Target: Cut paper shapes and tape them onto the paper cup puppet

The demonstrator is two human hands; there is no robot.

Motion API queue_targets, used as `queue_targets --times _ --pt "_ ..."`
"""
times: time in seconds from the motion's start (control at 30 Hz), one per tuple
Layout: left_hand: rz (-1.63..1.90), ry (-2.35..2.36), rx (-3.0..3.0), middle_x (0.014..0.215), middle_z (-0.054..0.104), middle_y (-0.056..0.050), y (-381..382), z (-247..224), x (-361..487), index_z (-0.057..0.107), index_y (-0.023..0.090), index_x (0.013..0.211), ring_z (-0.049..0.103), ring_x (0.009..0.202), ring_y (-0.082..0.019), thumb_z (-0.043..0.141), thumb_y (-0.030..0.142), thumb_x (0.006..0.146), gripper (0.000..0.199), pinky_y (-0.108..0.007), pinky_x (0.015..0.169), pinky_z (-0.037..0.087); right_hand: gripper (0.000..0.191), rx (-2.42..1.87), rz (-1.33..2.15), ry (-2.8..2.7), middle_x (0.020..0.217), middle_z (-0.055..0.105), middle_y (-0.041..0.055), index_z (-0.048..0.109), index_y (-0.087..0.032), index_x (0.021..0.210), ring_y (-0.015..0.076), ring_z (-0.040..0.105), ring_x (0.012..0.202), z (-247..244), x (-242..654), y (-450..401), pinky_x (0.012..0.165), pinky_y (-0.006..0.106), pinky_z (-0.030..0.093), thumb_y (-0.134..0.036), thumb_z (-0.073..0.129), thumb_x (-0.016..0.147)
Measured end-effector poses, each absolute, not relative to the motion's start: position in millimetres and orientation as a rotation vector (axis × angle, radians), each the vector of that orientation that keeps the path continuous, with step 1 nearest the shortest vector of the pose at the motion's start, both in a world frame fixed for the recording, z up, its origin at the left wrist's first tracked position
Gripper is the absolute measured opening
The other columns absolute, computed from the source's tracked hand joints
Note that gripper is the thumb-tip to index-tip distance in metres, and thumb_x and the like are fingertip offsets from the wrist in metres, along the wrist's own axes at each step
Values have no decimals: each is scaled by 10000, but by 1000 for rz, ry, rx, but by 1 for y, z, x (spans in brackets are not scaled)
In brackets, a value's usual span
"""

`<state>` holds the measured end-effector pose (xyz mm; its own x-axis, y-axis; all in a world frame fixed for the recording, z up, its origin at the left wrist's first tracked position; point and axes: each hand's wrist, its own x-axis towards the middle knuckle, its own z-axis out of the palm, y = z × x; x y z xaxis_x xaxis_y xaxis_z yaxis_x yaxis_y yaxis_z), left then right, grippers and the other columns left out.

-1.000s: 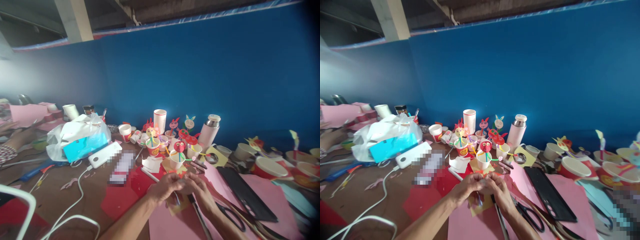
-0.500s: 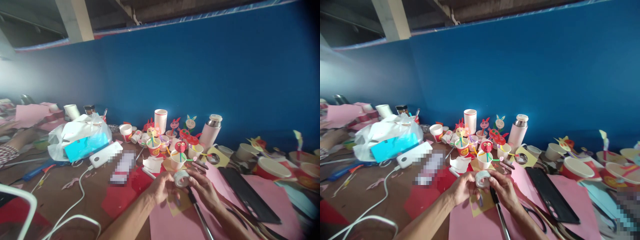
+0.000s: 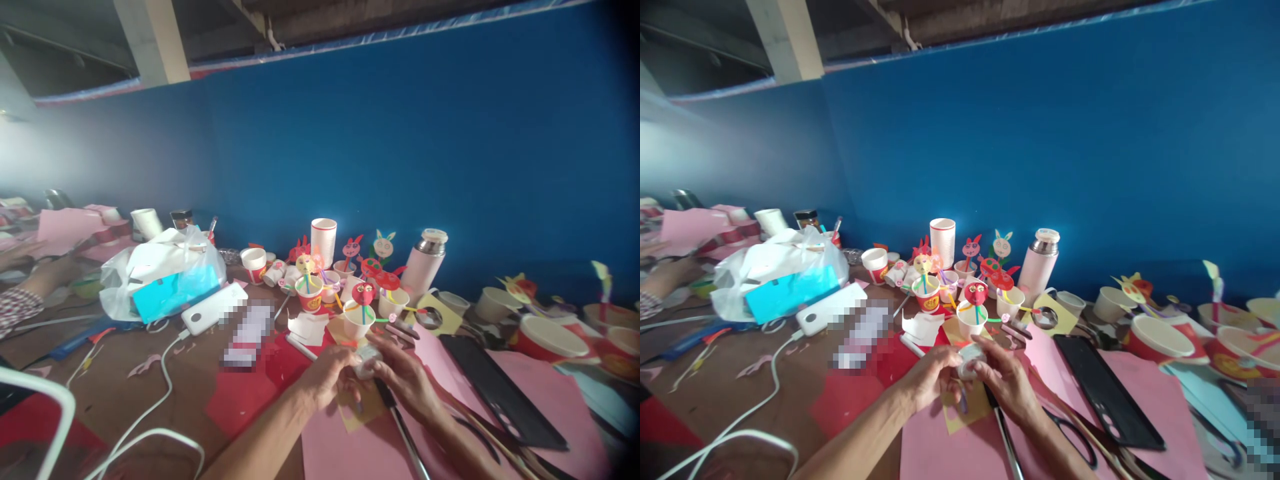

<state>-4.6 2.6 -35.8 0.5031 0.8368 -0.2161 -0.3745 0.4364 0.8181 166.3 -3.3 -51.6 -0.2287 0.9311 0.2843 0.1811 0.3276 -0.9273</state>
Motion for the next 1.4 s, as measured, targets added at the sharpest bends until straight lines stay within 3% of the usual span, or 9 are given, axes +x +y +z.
queue_targets --times 0.13,0.37,0.57,0.67,0.77,0.9,0.97,1.17,1.4 --pt "799 701 804 655 593 -74 0 -32 -3 605 76 739 567 471 -141 529 265 595 250 -199 335 384 236 -1082 833 -1734 864 675 45 677 -241 1003 200 623 736 -52 170 -1 614 279 490 -340 588 809" --pt "810 587 834 567 558 -48 -1 -31 -5 612 66 804 506 459 -109 540 248 607 278 -197 383 397 244 -1001 1215 -1360 828 663 23 642 -243 1012 162 578 647 -63 166 -2 584 268 475 -379 578 819" --pt "864 602 924 596 560 -35 -1 -36 -5 613 83 828 435 403 -68 567 350 688 305 -199 386 376 233 -879 1432 -1127 810 651 -1 580 -256 1044 104 532 582 -67 150 -9 544 215 434 -379 545 850" --pt "876 630 914 568 552 -28 -1 -32 -5 602 82 782 436 391 -71 581 324 651 276 -202 377 385 257 -949 1364 -1280 804 648 9 571 -240 1055 114 547 591 -60 152 -9 559 232 453 -403 505 866" --pt "842 680 887 516 521 -9 0 -30 -5 577 94 695 439 371 -80 576 290 611 213 -214 362 404 282 -1139 1056 -1613 721 635 12 606 -209 1031 140 558 591 -49 165 -3 568 256 467 -396 561 825" --pt "766 754 848 504 521 -7 1 -33 -6 538 118 620 442 358 -86 570 249 577 141 -217 340 400 290 -1160 710 -1873 901 669 56 653 -222 1039 187 607 729 -41 179 3 667 301 496 -359 590 791" --pt "750 730 836 491 509 -1 1 -34 -6 545 118 634 443 368 -90 551 237 577 132 -220 349 406 251 -1113 743 -1869 940 672 66 677 -227 990 212 619 809 -42 179 4 687 310 507 -356 573 801" --pt "742 646 849 606 538 -22 1 -30 -9 602 86 799 384 394 -58 564 286 615 275 -195 345 356 285 -1113 1051 -1553 762 666 23 655 -238 1019 179 606 615 -54 165 0 533 279 504 -407 559 812" --pt "755 680 738 546 527 -16 3 -34 -8 539 116 709 399 372 -80 499 246 565 198 -221 348 375 283 -1106 1076 -1515 705 654 12 659 -231 1008 168 585 582 -57 161 -4 523 266 474 -408 581 801"
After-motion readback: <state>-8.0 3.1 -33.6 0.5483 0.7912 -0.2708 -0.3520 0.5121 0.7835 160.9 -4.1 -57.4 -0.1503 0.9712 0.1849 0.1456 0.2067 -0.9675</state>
